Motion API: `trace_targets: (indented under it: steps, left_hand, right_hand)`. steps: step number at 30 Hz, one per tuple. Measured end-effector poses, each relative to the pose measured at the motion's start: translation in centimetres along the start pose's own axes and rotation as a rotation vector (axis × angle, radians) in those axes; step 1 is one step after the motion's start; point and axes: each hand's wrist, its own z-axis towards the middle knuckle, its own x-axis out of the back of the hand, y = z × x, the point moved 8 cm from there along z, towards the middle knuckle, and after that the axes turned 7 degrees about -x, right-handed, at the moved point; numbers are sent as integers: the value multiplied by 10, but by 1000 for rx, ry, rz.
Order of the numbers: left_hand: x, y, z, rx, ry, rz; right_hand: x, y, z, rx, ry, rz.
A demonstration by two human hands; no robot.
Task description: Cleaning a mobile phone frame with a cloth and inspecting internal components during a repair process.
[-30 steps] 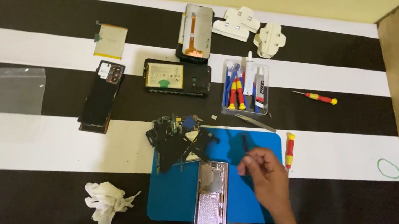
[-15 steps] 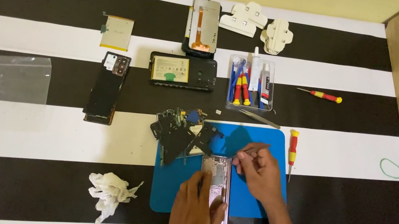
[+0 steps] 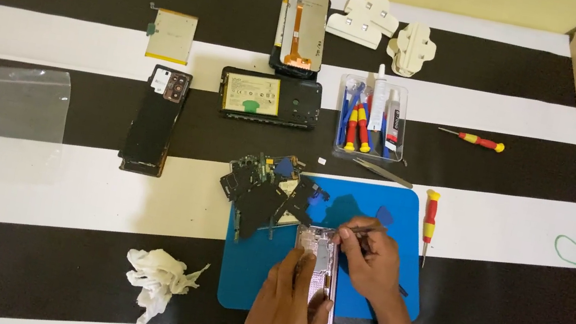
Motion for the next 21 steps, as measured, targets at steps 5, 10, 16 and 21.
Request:
trace_targets:
  steps: [5,10,16,21]
  left_hand:
    - [1,4,0,-39,14,-40]
    - [-7,0,2,3,-80,-35]
    - [12,1,6,74,-19,-170]
    - [-1,5,10,271,-115,-20]
  right_hand:
    - [0,2,1,-7,-4,-19]
    - [-1,-6,3,-22,-40,4]
    - [16,-8,3,-5,97,161]
    - [54,9,-3,-159,266,107]
